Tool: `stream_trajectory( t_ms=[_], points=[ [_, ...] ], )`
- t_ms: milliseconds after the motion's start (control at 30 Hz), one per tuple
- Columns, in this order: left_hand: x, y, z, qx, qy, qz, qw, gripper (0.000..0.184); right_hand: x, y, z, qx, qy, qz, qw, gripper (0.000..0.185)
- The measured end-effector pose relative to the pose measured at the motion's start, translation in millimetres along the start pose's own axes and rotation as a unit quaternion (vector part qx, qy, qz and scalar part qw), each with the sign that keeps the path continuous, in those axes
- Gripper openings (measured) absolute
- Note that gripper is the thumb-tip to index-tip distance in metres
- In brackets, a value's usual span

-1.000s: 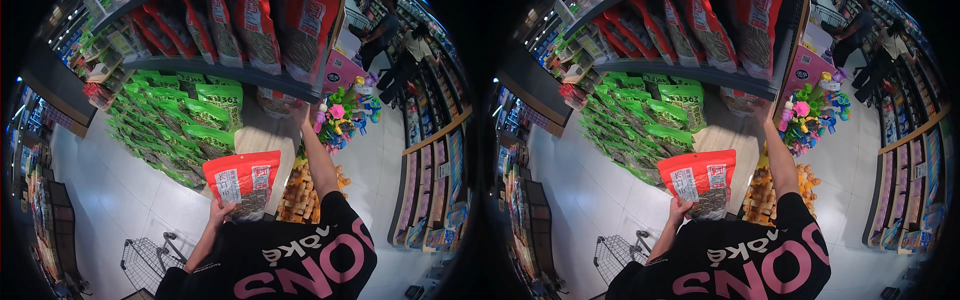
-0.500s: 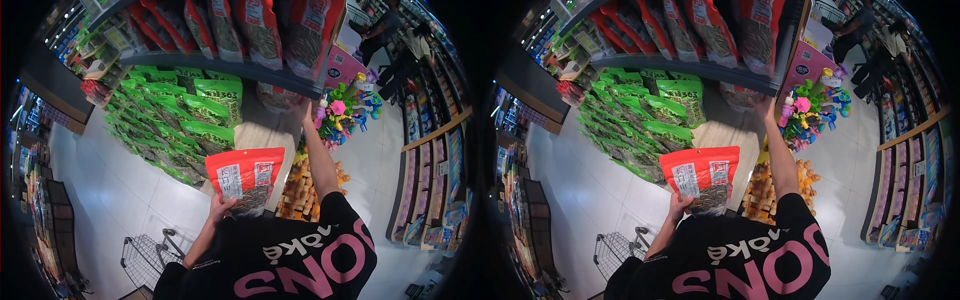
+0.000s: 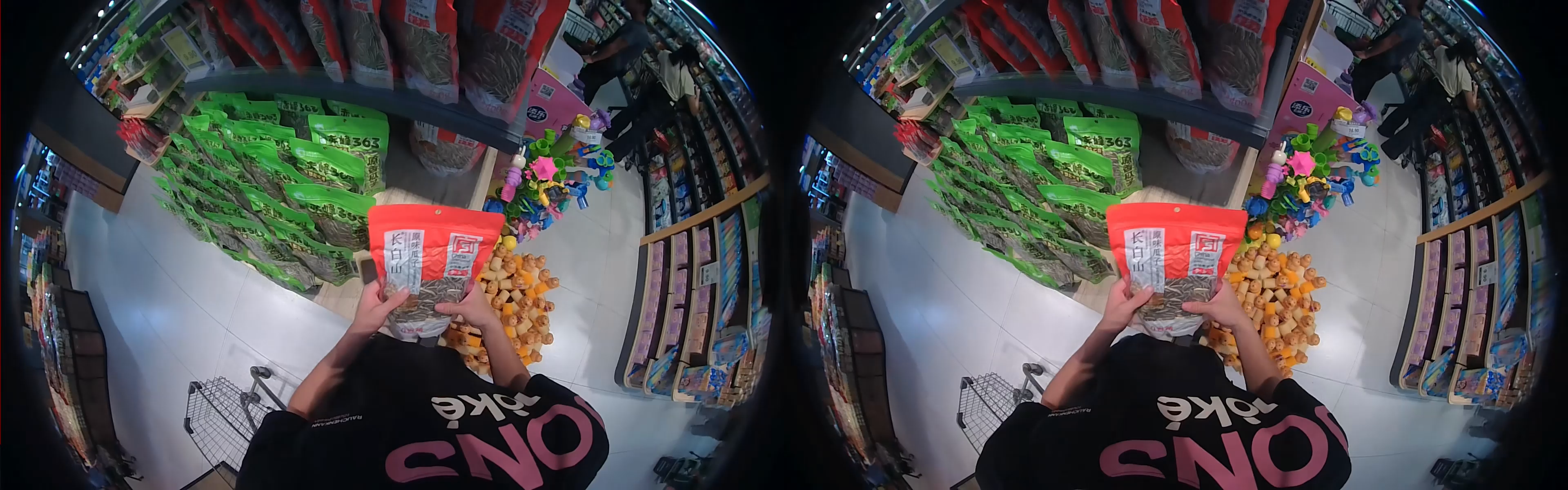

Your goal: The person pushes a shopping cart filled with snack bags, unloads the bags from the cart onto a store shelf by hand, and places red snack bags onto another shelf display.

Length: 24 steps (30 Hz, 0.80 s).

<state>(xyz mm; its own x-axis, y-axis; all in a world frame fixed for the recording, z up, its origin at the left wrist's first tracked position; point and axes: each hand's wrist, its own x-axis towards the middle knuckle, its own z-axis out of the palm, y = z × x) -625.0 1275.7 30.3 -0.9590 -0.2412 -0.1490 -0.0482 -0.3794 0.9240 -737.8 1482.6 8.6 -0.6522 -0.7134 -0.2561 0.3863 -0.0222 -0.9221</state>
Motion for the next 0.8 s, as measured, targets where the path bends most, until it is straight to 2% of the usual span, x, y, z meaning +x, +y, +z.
stream_trajectory(
  t_ms=[33, 133, 233, 367, 467, 567, 700, 800],
  points=[
    [7.7, -4.2, 1.7, 0.03, -0.003, 0.014, 0.999, 0.045, 1.8, -0.7, -3.4, 0.031, 0.018, -0.022, 0.999, 0.061],
    [23.9, -11.2, 9.1, 0.097, 0.08, 0.042, 0.991, 0.049, 18.6, -11.8, -19.7, 0.006, 0.07, -0.045, 0.996, 0.056],
    [19.5, -30.5, -3.9, 0.133, 0.102, 0.037, 0.985, 0.054, 45.3, -15.8, -41.8, -0.007, 0.105, -0.069, 0.992, 0.054],
    [-3.3, -66.8, -39.6, 0.161, 0.058, -0.038, 0.985, 0.044, 84.1, -27.8, -57.8, -0.019, 0.142, -0.078, 0.987, 0.054],
    [-24.6, -55.6, -50.4, 0.277, 0.029, -0.066, 0.958, 0.046, 112.3, -41.9, -58.0, -0.013, 0.154, -0.09, 0.984, 0.054],
    [-38.5, -53.0, -59.9, 0.369, 0.011, -0.05, 0.928, 0.053, 141.9, -39.8, -59.4, -0.004, 0.156, -0.131, 0.979, 0.052],
    [-48.6, -62.0, -65.5, 0.463, 0.001, 0.009, 0.886, 0.055, 162.5, -44.3, -49.8, 0.033, 0.144, -0.119, 0.982, 0.051],
    [-50.0, -71.0, -69.9, 0.5, -0.02, 0.031, 0.865, 0.056, 180.1, -46.2, -48.3, 0.0, 0.146, -0.096, 0.985, 0.05]
  ],
)
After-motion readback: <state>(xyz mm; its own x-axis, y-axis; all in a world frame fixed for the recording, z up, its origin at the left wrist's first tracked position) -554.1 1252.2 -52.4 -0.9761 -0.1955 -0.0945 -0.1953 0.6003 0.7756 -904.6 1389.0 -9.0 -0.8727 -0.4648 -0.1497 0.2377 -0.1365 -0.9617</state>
